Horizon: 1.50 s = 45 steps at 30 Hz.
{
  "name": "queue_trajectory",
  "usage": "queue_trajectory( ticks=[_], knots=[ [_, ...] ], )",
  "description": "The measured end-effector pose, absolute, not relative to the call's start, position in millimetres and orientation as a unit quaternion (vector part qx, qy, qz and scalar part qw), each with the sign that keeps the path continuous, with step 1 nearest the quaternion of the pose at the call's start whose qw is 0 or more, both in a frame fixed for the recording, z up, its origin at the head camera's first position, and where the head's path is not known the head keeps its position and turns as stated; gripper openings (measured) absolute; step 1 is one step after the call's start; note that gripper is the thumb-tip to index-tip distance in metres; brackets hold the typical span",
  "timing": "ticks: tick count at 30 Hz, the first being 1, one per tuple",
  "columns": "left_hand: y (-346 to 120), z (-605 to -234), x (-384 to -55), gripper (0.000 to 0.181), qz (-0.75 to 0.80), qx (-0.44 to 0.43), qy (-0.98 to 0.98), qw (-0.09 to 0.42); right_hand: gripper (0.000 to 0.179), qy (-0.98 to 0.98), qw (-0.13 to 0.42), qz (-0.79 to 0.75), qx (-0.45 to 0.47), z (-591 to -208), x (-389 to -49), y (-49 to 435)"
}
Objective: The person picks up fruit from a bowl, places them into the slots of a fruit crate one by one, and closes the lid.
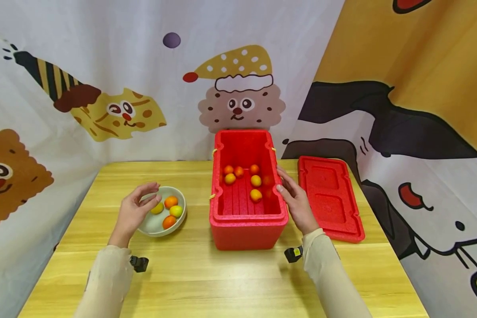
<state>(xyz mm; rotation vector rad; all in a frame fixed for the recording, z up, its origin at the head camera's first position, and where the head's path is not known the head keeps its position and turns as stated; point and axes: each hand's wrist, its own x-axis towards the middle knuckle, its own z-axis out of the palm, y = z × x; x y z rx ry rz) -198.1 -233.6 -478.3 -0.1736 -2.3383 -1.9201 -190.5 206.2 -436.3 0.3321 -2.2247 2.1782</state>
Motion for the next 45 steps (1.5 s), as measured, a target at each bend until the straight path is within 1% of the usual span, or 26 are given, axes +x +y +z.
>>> queue_trajectory(
  ticks=[5, 11, 15, 18, 19, 23, 30, 34, 41, 45],
  knots=[
    [-237.4, -487.4, -193.3, 0.049, -0.618, -0.051, -0.784, 0.031, 0.052, -0.711, 0.007, 0.695, 0.107, -436.0, -190.4, 205.7],
    [-244.7, -500.0, -190.9, 0.057, -0.576, -0.027, -0.816, -0.046, 0.052, -0.709, 0.009, 0.697, 0.109, -436.4, -190.1, 205.3],
    [-246.3, -503.6, -192.5, 0.060, -0.553, -0.026, -0.830, -0.074, 0.051, -0.705, 0.013, 0.700, 0.113, -436.5, -190.2, 205.5],
    [-245.1, -501.6, -192.7, 0.060, -0.542, -0.035, -0.836, -0.080, 0.051, -0.705, 0.012, 0.700, 0.113, -436.6, -190.7, 206.0],
    [-242.5, -496.4, -191.2, 0.058, -0.538, -0.038, -0.838, -0.082, 0.052, -0.704, 0.012, 0.701, 0.114, -436.6, -190.8, 206.2],
    [-240.7, -495.5, -193.9, 0.053, -0.509, -0.056, -0.855, -0.086, 0.052, -0.703, 0.012, 0.702, 0.113, -436.7, -190.8, 206.7],
    [-241.8, -501.8, -201.5, 0.044, -0.491, -0.085, -0.859, -0.121, 0.052, -0.704, 0.013, 0.702, 0.113, -436.7, -190.4, 206.3],
    [-241.0, -503.4, -204.9, 0.042, -0.478, -0.105, -0.862, -0.132, 0.051, -0.703, 0.016, 0.702, 0.115, -436.5, -190.0, 205.7],
    [-238.8, -507.8, -206.4, 0.031, -0.455, -0.125, -0.868, -0.157, 0.049, -0.701, 0.020, 0.702, 0.125, -436.5, -189.6, 205.1],
    [-236.9, -506.1, -206.5, 0.032, -0.452, -0.130, -0.867, -0.163, 0.048, -0.699, 0.023, 0.703, 0.128, -436.8, -189.6, 205.6]
  ],
)
